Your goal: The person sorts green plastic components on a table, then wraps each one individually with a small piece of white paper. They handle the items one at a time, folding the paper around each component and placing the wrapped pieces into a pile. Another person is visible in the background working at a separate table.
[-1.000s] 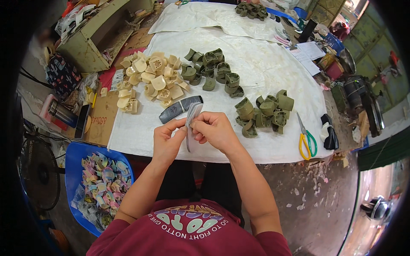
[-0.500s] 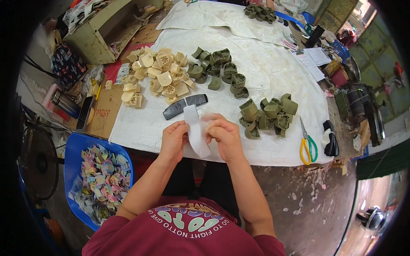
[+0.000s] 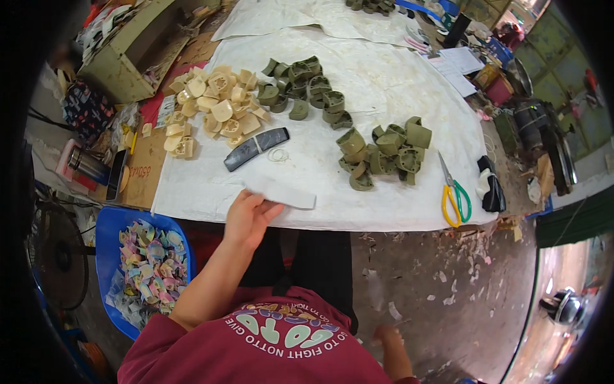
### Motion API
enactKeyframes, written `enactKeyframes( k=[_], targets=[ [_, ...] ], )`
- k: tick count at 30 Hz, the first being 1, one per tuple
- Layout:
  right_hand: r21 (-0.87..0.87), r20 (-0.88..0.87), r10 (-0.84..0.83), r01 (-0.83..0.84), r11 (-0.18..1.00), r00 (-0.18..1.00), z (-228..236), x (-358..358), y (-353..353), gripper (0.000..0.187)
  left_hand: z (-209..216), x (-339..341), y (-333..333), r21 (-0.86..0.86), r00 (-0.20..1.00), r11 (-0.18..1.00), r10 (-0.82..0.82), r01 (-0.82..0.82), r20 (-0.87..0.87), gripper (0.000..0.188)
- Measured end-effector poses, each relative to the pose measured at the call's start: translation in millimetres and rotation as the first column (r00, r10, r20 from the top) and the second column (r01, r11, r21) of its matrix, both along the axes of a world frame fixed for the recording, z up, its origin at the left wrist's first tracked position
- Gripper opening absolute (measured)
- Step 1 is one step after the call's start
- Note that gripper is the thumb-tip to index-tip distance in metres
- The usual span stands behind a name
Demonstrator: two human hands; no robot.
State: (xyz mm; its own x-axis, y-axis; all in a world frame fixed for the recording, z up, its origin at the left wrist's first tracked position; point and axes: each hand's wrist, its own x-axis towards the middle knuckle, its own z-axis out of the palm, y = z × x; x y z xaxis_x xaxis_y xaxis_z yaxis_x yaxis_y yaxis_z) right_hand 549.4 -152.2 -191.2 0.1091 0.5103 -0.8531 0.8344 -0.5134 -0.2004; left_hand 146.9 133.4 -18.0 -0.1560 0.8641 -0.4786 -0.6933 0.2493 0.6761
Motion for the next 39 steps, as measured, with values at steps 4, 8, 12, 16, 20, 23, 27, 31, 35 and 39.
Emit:
enactKeyframes(
  k=[4, 8, 12, 16, 20, 23, 27, 31, 35, 39],
  targets=[
    [-0.167, 0.065, 0.205, -0.192, 0.967, 0.976, -13, -25, -3, 0.036, 8, -29, -23, -0.028, 0.968, 0.995, -0.095, 0.091, -0.233, 0.039],
    [0.120, 0.201, 0.196, -0.223, 0.967, 0.960, -48, -45, 76, 0.026, 13, -41, -1, -0.020, 0.937, 0.987, -0.159, 0.161, -0.310, 0.046],
    [0.627, -0.187, -0.121, 0.213, 0.749, 0.975, 43, -71, 180, 0.015, 12, -43, 4, -0.013, 0.752, 0.995, -0.087, 0.104, -0.653, 0.055],
    [0.639, -0.255, -0.171, 0.299, 0.709, 0.952, 97, -85, 199, 0.018, 3, -59, -12, 0.171, -0.006, 0.965, 0.175, 0.200, -0.984, 0.051],
    [0.810, -0.033, -0.019, 0.038, 0.585, 0.999, 90, -88, 172, 0.016, 2, -66, -10, 0.290, -0.221, 0.771, 0.482, 0.567, -0.848, 0.037],
    [0.754, -0.058, -0.032, 0.064, 0.653, 0.998, 92, -90, 157, 0.015, 13, -55, -5, 0.163, -0.173, 0.663, 0.410, 0.731, -0.896, 0.032],
    [0.737, -0.123, -0.057, 0.129, 0.663, 0.991, 113, -99, 153, 0.015, 4, -50, 2, 0.071, -0.254, 0.680, 0.366, 0.729, -0.896, 0.023],
    [0.823, -0.360, 0.054, 0.289, 0.490, 0.931, 158, -145, 173, 0.012, 7, -41, 6, 0.129, -0.261, 0.711, 0.411, 0.691, -0.873, 0.014],
    [0.974, -0.181, 0.552, 0.072, 0.214, 0.814, 180, -217, 222, 0.020, 3, -42, 10, 0.084, -0.278, 0.732, 0.359, 0.677, -0.891, 0.009],
    [0.979, -0.088, 0.541, -0.027, 0.201, 0.836, 178, -257, 259, 0.027, 4, -43, 16, 0.094, -0.261, 0.728, 0.360, 0.679, -0.896, 0.009]
  ],
)
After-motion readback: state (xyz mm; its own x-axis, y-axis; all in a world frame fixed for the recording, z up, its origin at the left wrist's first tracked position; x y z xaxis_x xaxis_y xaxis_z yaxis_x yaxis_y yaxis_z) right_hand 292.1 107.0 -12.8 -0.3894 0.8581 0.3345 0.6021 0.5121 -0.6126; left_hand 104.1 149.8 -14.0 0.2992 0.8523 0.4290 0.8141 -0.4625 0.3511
